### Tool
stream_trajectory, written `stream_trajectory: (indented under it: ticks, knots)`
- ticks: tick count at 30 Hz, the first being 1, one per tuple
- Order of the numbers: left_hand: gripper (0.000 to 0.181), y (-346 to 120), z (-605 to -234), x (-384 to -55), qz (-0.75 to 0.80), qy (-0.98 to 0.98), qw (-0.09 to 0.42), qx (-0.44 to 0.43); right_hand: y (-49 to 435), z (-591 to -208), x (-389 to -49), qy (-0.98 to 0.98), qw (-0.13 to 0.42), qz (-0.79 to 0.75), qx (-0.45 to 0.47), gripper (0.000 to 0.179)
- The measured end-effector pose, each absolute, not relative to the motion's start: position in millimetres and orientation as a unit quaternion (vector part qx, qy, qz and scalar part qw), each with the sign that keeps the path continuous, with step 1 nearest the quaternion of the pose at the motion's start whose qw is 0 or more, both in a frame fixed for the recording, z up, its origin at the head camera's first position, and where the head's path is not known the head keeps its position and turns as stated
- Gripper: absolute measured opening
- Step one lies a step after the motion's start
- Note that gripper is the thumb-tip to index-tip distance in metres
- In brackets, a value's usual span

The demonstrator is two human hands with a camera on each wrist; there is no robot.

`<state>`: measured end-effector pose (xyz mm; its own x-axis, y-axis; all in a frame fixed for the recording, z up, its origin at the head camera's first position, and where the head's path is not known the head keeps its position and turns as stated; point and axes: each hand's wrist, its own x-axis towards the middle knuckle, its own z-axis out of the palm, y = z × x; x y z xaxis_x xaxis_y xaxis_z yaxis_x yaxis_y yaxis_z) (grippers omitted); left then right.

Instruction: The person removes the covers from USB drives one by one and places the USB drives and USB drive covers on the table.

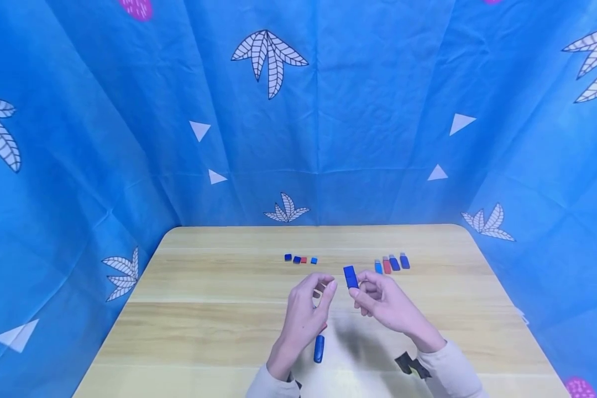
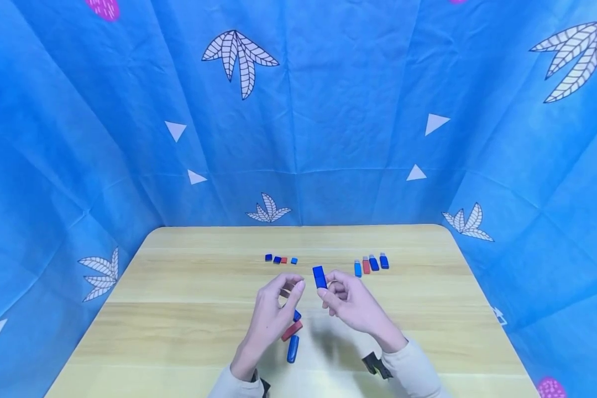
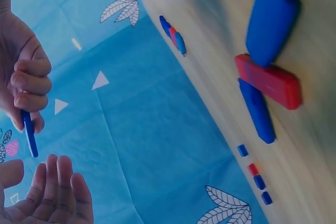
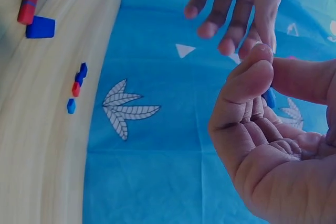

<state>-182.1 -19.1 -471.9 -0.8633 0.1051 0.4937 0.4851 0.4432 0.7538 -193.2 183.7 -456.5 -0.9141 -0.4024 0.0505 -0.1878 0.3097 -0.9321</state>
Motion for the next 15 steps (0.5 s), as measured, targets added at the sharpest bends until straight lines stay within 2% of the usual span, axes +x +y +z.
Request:
stream_trajectory:
  ticks: [9, 15]
  knots:
    - [0.025, -16, -469, -182, -0.532, -0.819, 0.141, -0.164, 174, -452, -184, 0.786, 0.089, -0.567, -0.228, 0.015]
    - [0.021, -18, -470, -182, -0.538, -0.814, 0.134, -0.174, 164, -455, -181, 0.784, 0.09, -0.567, -0.238, 0.013]
